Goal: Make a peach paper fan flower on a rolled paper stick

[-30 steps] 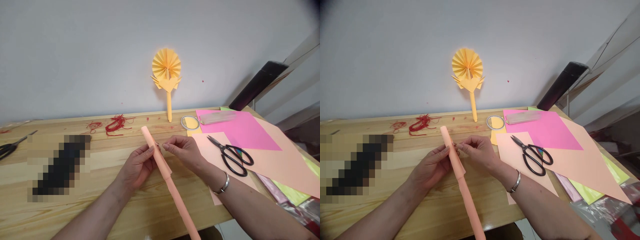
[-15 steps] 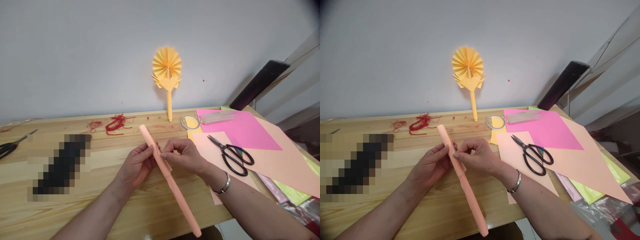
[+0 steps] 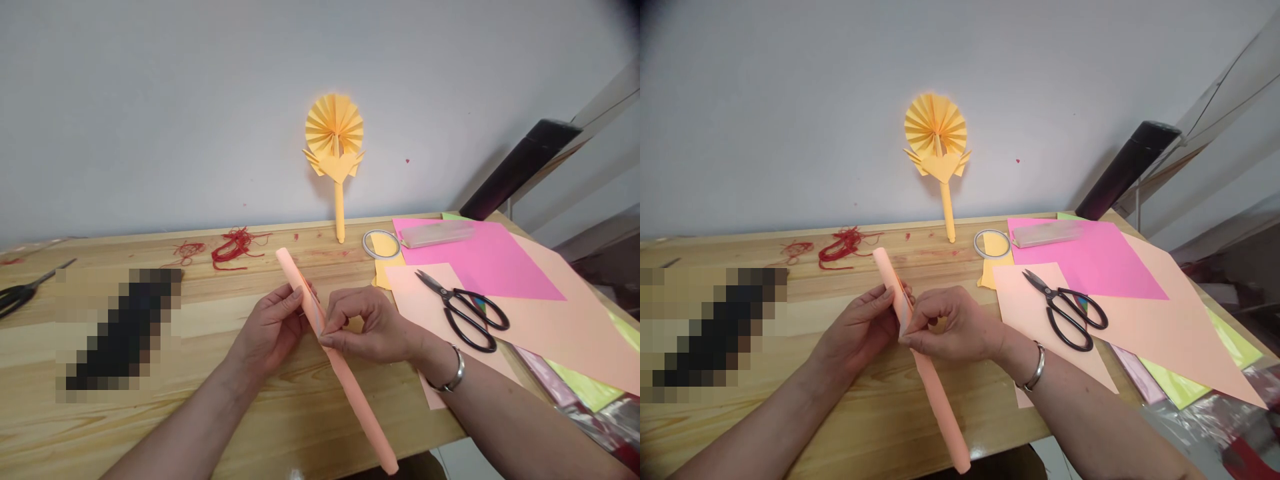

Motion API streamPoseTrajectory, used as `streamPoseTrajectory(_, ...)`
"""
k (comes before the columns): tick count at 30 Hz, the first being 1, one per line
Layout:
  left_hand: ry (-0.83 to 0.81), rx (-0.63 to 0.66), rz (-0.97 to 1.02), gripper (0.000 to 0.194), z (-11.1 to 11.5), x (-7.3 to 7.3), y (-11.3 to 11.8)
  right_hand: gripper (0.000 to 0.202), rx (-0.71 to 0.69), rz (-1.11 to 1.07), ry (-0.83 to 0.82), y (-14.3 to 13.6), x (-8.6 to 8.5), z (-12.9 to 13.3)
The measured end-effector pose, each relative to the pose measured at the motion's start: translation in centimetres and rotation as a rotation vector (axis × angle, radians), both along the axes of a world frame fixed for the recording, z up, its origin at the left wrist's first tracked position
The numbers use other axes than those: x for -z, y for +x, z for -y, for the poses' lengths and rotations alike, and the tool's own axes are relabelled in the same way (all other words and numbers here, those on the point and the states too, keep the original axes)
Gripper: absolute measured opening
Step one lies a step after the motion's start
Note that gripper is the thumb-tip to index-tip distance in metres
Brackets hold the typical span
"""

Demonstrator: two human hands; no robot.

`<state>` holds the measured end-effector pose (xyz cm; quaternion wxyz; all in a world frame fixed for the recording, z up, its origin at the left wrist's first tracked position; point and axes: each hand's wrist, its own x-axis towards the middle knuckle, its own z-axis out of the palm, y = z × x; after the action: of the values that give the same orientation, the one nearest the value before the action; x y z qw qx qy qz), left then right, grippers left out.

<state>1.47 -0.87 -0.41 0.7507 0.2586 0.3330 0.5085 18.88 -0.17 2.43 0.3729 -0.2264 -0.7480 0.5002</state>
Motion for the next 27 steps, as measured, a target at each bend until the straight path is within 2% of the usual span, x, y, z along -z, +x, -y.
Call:
streamPoseTrajectory(7, -0.014, -0.054, -0.013, 0.009, -0.3, -0.1, -0.2, 0.015, -0.165, 0.088, 0.039, 0.1, -0.3, 0.6)
streamPoseTrajectory(12, -0.028, -0.042, -0.034, 0.01, -0.4, -0.3, -0.1, 0.013, -0.242, 0.1, 0.029, 0.1, -0.3, 0.6)
streamPoseTrajectory(15, -0.045, -0.063, -0.04, 0.009, -0.4, -0.3, -0.1, 0.012, -0.261, 0.078, 0.0, 0.1, -0.3, 0.8)
streamPoseTrajectory(19, -0.067, -0.081, -0.052, 0.009, -0.4, -0.2, -0.3, 0.029, -0.326, -0.017, -0.127, 0.2, -0.5, 1.0)
streamPoseTrajectory(21, -0.067, -0.041, -0.049, 0.011, -0.3, -0.3, -0.3, 0.034, -0.21, -0.043, -0.231, 0.2, -0.6, 0.8)
streamPoseTrajectory(24, -0.071, 0.037, -0.015, 0.011, 0.0, -0.4, -0.2, 0.035, 0.235, -0.029, -0.328, -0.1, -0.1, -0.2)
streamPoseTrajectory(25, -0.075, 0.055, 0.002, 0.01, 0.1, -0.4, 0.0, 0.031, 0.335, -0.004, -0.352, -0.3, 0.3, -0.6)
streamPoseTrajectory(27, -0.082, 0.09, 0.03, 0.01, 0.4, -0.5, 0.3, 0.019, 0.394, 0.012, -0.401, -0.5, 1.1, -1.3)
